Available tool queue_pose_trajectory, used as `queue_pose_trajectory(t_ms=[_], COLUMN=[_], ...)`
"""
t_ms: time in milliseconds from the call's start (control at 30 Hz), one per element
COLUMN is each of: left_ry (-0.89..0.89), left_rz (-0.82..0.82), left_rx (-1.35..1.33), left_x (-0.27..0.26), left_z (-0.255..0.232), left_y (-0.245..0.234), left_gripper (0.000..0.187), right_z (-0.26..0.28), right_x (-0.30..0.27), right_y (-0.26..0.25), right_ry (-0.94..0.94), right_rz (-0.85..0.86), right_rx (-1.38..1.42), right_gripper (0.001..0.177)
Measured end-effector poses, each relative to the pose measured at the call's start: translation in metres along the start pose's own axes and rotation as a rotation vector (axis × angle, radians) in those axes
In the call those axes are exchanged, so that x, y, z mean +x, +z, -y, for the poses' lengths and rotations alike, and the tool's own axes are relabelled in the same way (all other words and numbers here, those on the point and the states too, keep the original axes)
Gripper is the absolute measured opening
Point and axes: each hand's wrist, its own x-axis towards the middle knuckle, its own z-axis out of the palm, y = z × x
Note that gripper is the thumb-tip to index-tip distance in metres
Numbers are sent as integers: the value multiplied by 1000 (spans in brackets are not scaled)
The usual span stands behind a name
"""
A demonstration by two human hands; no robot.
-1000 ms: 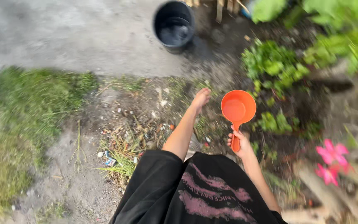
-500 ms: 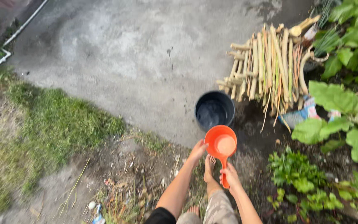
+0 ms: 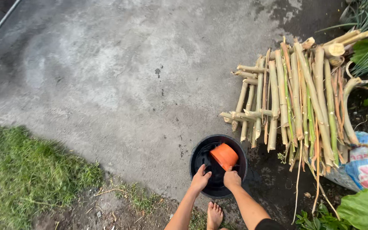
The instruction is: The person fills an orange dipper from a metal basin and waters various plants and trees in an outdoor garden area.
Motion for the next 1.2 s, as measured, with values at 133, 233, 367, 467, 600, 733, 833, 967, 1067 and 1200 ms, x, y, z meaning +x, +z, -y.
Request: queue_pose_trajectory(t_ms=[133, 233, 367, 467, 600, 733, 833, 967, 1067, 1200], left_ry=[-9, -45, -64, -87, -65, 99, 210, 295, 417, 682], left_rz=[-21, -20, -75, -159, -176, -216, -55, 271, 245, 448], left_rx=[-18, 5, -48, 5, 27, 106, 1, -38, 313, 421], left_x=[26, 32, 20, -6, -49, -97, -139, -220, -280, -353], left_z=[28, 35, 32, 13, -23, -69, -101, -121, -117, -89], left_y=[1, -6, -15, -21, -25, -31, -26, -16, -2, 37], left_gripper=[71, 68, 64, 58, 59, 70, 73, 55, 50, 51], right_z=[23, 17, -26, -53, -71, -77, -83, -79, -77, -78], right_x=[45, 61, 46, -13, -106, -201, -283, -400, -488, -601], right_y=[44, 56, 41, 12, -30, -49, -50, -30, -6, 31], right_ry=[181, 246, 328, 279, 172, 48, -17, -106, -58, 34], right_rz=[186, 442, 755, 811, 799, 731, 626, 423, 191, 35], right_rx=[241, 821, 1573, 1714, 1832, 1964, 2086, 2205, 2251, 2306], right_gripper=[48, 36, 27, 38, 50, 57, 57, 60, 63, 64])
